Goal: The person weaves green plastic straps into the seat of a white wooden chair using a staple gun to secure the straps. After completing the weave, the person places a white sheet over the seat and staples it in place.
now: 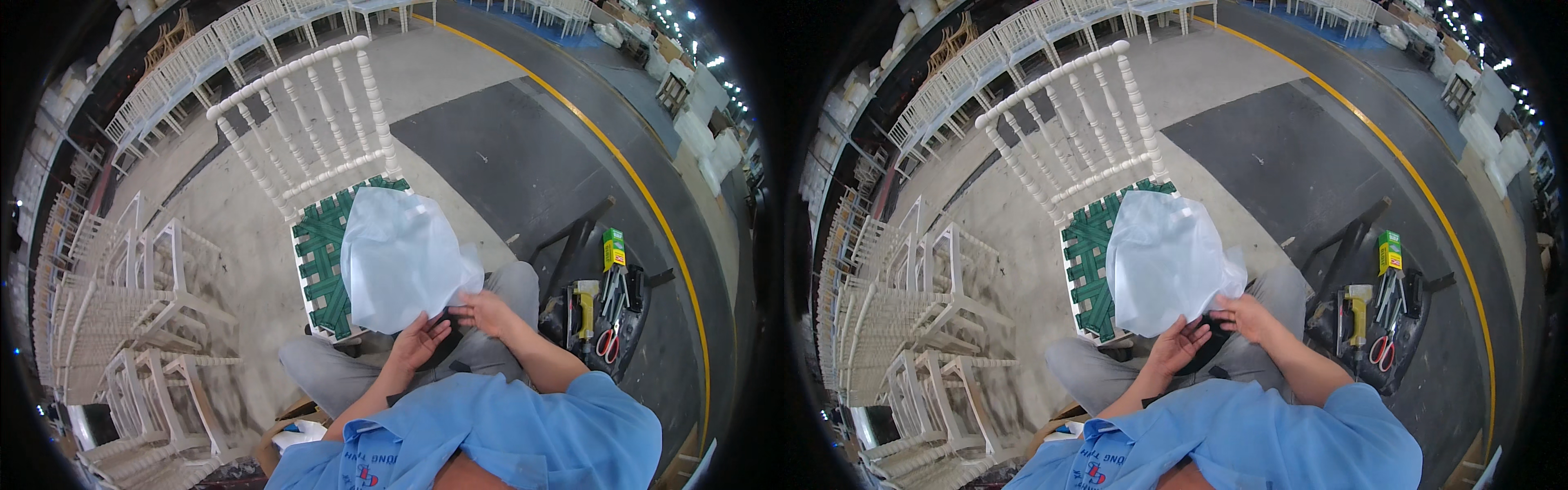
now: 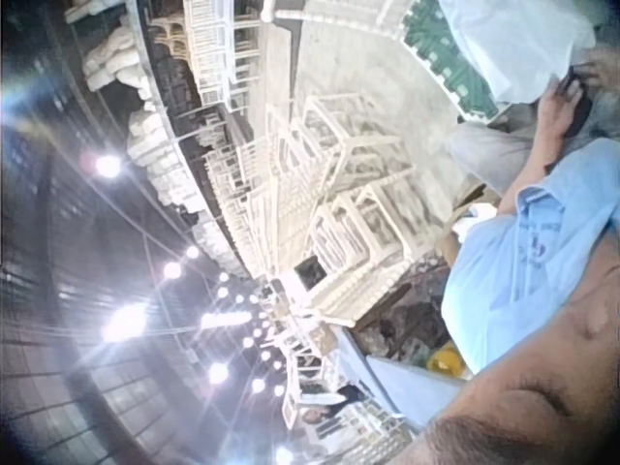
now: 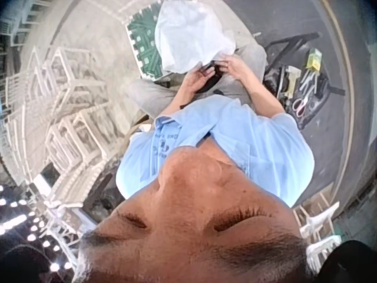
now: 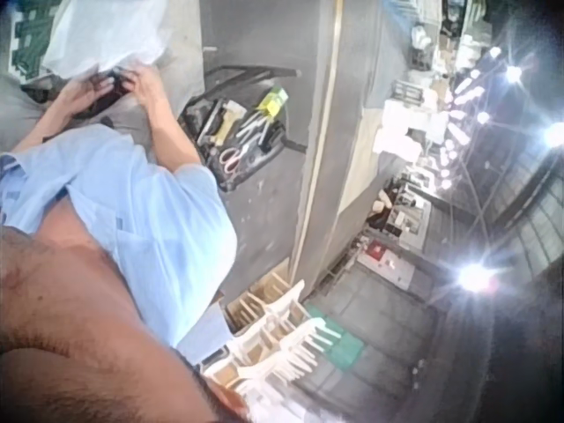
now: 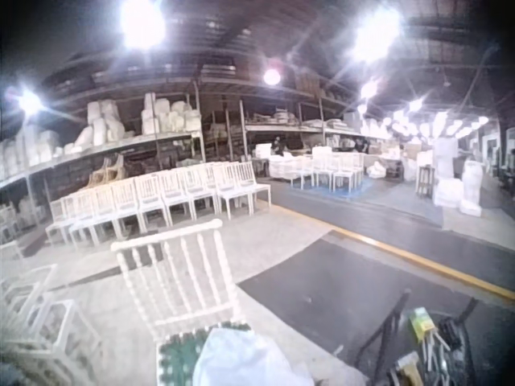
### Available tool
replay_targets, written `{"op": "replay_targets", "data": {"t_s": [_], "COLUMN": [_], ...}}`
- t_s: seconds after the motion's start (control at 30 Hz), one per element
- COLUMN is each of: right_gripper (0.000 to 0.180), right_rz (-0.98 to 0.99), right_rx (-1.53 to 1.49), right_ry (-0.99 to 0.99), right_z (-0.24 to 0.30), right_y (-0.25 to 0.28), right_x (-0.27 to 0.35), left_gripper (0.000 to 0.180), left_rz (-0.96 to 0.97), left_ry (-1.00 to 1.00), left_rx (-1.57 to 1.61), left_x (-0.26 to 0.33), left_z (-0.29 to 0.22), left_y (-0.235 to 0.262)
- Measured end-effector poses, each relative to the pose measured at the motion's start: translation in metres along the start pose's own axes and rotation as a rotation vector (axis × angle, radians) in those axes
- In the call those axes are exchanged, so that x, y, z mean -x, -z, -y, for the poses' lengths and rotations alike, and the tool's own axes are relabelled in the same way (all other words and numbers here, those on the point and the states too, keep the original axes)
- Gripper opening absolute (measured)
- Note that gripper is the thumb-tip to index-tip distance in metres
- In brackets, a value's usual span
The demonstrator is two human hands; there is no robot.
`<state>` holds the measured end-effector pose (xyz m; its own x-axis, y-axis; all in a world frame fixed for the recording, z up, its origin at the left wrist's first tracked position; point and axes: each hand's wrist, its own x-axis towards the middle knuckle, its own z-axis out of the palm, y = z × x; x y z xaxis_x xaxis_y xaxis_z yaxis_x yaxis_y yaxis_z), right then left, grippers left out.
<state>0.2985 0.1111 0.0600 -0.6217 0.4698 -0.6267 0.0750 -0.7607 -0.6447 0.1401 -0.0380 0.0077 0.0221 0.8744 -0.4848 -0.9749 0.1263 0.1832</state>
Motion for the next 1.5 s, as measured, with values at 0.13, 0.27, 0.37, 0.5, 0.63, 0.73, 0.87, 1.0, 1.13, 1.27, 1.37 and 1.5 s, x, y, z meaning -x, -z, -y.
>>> {"op": "replay_targets", "data": {"t_s": [0.13, 0.27, 0.37, 0.5, 0.63, 0.73, 0.87, 1.0, 1.13, 1.27, 1.37, 1.5], "right_gripper": [0.033, 0.023, 0.019, 0.020, 0.017, 0.020, 0.025, 0.027, 0.028, 0.025, 0.024, 0.023], "right_rz": [-0.028, -0.020, 0.022, 0.133, 0.081, 0.134, 0.075, 0.098, 0.140, 0.084, -0.047, -0.211], "right_rx": [0.141, 0.069, -0.015, -0.051, -0.137, -0.122, -0.095, -0.043, 0.070, 0.255, 0.320, 0.423], "right_ry": [0.190, 0.409, 0.442, 0.473, 0.481, 0.518, 0.498, 0.440, 0.254, 0.083, 0.061, 0.057], "right_z": [0.001, 0.047, 0.089, 0.143, 0.220, 0.280, 0.312, 0.296, 0.242, 0.184, 0.148, 0.108], "right_y": [-0.035, -0.035, -0.042, -0.046, -0.073, -0.101, -0.118, -0.116, -0.078, -0.054, -0.036, -0.035], "right_x": [-0.001, 0.011, 0.027, 0.011, -0.013, -0.023, -0.034, -0.048, -0.074, -0.108, -0.132, -0.152], "left_gripper": [0.042, 0.067, 0.054, 0.039, 0.033, 0.034, 0.035, 0.039, 0.043, 0.037, 0.036, 0.037], "left_rz": [0.057, 0.036, 0.006, -0.367, -0.330, -0.248, -0.305, -0.331, -0.348, -0.482, -0.610, -0.760], "left_ry": [-0.024, -0.077, -0.333, -0.471, -0.661, -0.776, -0.849, -0.848, -0.692, -0.496, -0.463, -0.429], "left_rx": [-0.110, 0.235, 0.363, 0.218, 0.202, 0.139, -0.088, -0.237, -0.340, -0.243, -0.175, -0.190], "left_x": [-0.005, -0.007, -0.014, -0.027, -0.018, 0.011, 0.052, 0.095, 0.117, 0.122, 0.099, 0.090], "left_z": [-0.008, -0.026, -0.061, -0.143, -0.224, -0.301, -0.337, -0.329, -0.286, -0.257, -0.234, -0.219], "left_y": [0.013, -0.015, -0.018, -0.003, -0.057, -0.112, -0.167, -0.157, -0.087, -0.006, 0.021, 0.044]}}
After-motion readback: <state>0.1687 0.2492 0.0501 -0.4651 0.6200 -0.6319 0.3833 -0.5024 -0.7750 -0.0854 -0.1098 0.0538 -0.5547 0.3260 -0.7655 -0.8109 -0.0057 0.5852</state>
